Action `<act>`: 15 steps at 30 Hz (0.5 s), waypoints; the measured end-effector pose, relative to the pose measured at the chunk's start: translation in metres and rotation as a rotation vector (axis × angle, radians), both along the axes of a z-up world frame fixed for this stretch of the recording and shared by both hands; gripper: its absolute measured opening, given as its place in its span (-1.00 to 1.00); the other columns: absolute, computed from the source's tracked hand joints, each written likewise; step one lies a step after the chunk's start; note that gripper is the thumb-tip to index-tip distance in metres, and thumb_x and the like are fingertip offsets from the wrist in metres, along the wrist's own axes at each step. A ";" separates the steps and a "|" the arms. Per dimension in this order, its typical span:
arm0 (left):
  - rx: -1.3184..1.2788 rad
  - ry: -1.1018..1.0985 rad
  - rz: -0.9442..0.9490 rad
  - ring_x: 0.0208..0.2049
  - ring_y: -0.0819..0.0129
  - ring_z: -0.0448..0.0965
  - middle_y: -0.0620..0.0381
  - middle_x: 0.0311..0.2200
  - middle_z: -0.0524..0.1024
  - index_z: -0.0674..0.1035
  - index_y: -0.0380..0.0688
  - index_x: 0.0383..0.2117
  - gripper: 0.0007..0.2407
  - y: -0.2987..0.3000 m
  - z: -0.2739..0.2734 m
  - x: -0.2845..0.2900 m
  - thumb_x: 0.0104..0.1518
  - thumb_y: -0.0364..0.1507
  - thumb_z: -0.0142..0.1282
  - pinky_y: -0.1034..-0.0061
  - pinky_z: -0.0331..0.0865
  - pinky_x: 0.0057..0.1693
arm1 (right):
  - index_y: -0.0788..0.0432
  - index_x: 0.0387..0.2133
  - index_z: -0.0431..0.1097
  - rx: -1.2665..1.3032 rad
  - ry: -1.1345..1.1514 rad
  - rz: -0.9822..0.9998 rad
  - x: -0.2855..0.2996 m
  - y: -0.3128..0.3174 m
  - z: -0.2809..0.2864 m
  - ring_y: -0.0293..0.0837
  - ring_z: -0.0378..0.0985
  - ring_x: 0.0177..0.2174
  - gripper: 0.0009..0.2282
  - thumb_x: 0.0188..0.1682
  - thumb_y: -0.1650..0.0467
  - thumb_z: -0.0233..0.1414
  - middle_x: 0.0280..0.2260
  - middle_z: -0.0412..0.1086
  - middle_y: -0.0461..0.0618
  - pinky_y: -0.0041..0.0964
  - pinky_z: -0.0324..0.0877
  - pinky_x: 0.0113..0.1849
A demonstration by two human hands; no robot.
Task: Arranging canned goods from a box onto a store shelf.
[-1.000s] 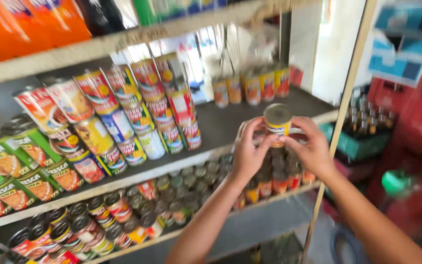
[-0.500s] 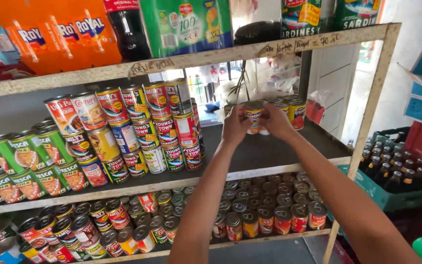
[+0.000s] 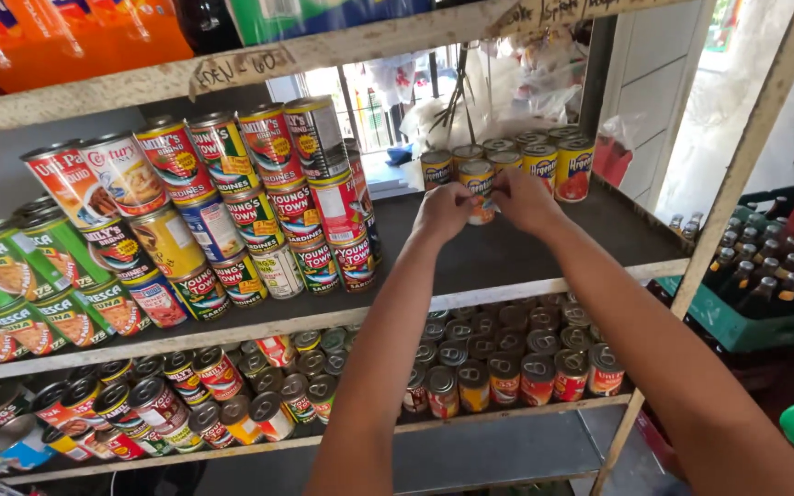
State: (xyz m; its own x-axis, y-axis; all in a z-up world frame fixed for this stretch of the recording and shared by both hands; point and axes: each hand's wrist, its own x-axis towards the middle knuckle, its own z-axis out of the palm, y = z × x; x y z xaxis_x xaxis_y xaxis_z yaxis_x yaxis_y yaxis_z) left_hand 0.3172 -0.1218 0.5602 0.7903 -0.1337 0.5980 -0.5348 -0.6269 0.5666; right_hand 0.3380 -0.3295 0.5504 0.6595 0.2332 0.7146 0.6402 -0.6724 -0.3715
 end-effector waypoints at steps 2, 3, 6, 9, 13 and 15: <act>0.014 0.013 -0.040 -0.24 0.18 0.70 0.00 -0.33 0.67 0.68 -0.11 -0.25 -0.79 0.000 -0.002 0.002 0.06 -0.31 0.29 0.38 0.51 -0.06 | 0.30 -0.12 0.40 -0.016 0.011 0.035 -0.011 0.005 0.003 0.22 0.59 -0.20 -0.74 -0.04 0.40 0.15 -0.23 0.50 0.28 0.01 0.46 -0.17; 0.027 0.022 -0.080 -0.23 0.19 0.70 0.00 -0.32 0.67 0.69 -0.08 -0.21 -0.78 0.000 -0.002 0.003 0.08 -0.31 0.27 0.39 0.51 -0.05 | 0.31 -0.09 0.39 -0.033 0.018 0.069 -0.016 0.009 0.005 0.24 0.58 -0.19 -0.71 -0.02 0.38 0.15 -0.22 0.49 0.30 0.02 0.45 -0.17; 0.027 0.073 -0.131 -0.22 0.17 0.70 -0.01 -0.31 0.67 0.68 -0.09 -0.16 -0.75 -0.002 -0.005 0.004 0.07 -0.31 0.26 0.38 0.51 -0.06 | 0.33 -0.03 0.33 -0.045 0.059 0.106 -0.020 0.010 0.003 0.24 0.57 -0.16 -0.64 -0.03 0.37 0.15 -0.20 0.48 0.31 0.02 0.44 -0.16; 0.004 0.107 -0.039 -0.20 0.10 0.70 -0.08 -0.30 0.66 0.60 -0.20 -0.15 -0.72 0.002 -0.001 -0.003 0.07 -0.32 0.23 0.33 0.51 -0.06 | 0.32 0.03 0.28 -0.035 0.103 0.087 -0.027 0.013 0.007 0.22 0.56 -0.13 -0.60 -0.04 0.38 0.14 -0.15 0.47 0.30 0.02 0.44 -0.13; 0.022 0.104 0.042 -0.15 -0.01 0.66 -0.17 -0.25 0.63 0.51 -0.27 -0.13 -0.68 0.002 -0.003 0.005 0.07 -0.32 0.22 0.26 0.48 -0.04 | 0.31 0.09 0.22 -0.027 0.141 0.095 -0.028 0.014 0.007 0.20 0.56 -0.09 -0.56 -0.04 0.39 0.13 -0.12 0.47 0.30 0.00 0.44 -0.10; 0.057 0.084 0.034 -0.10 -0.07 0.63 -0.20 -0.21 0.62 0.51 -0.26 -0.12 -0.69 0.003 -0.005 0.009 0.09 -0.31 0.19 0.22 0.47 0.00 | 0.31 0.13 0.17 -0.017 0.152 0.126 -0.026 0.012 0.005 0.17 0.56 -0.07 -0.52 -0.05 0.42 0.13 -0.10 0.48 0.29 -0.01 0.44 -0.08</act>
State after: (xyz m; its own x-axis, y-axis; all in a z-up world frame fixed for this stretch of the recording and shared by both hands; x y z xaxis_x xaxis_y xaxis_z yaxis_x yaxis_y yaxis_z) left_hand 0.3264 -0.1191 0.5556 0.8421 -0.1376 0.5215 -0.4645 -0.6765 0.5716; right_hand 0.3123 -0.3171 0.5551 0.7245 0.3319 0.6041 0.6571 -0.5974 -0.4598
